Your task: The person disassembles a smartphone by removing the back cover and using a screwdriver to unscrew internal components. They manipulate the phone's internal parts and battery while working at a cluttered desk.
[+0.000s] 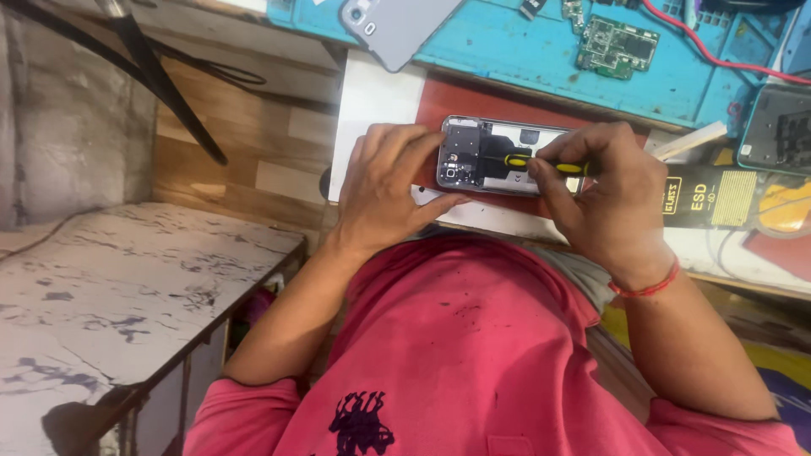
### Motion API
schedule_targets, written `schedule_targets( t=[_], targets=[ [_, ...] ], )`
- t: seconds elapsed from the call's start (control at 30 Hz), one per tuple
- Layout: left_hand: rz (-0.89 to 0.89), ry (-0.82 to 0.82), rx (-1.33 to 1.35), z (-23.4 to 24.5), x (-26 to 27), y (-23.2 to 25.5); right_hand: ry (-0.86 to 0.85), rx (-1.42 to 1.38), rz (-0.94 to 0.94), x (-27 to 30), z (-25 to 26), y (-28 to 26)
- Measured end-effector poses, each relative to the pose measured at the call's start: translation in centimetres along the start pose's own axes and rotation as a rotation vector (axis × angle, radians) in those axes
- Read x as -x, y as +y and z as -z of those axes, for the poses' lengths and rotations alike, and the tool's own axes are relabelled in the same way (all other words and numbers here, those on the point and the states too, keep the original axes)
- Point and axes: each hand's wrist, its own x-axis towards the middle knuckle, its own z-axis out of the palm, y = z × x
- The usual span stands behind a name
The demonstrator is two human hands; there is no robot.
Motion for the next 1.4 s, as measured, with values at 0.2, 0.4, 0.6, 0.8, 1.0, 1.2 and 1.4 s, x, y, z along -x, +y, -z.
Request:
schedule_targets(
  t=[0.2, 0.4, 0.6, 0.8, 1.0, 1.2, 1.4],
  targets=[
    [0.024, -0.020, -0.032, -0.4, 0.1, -0.8, -0.017, 0.053, -0.029, -0.5, -0.2, -0.9],
    [0.035, -0.032, -0.033, -0.8, 0.5, -0.8, -0.035, 0.098, -0.019, -0.5, -0.2, -0.5],
    [0.036, -0.035, -0.042, -0.7, 0.2, -0.9, -0.023, 0.117, 0.025, -1.0, -0.2, -0.9],
    [0.026, -0.017, -0.047, -0.7, 0.3, -0.8, -0.229, 0.417, -0.008, -3.9, 0.9, -3.5],
    [0.020, -0.022, -0.081, -0.5, 0.2, -0.5, -0.682, 0.663, 0.084, -8.5, 2.0, -5.3],
    [0.013, -0.003, -0.076, -0.7, 0.5, -0.7, -0.753, 0.498, 0.173, -9.5, 1.9, -5.1],
    [-0.004, -0.009, -0.081, -0.7, 0.4, -1.0, -0.739, 0.445, 0.296, -9.4, 1.8, -5.0]
  ],
)
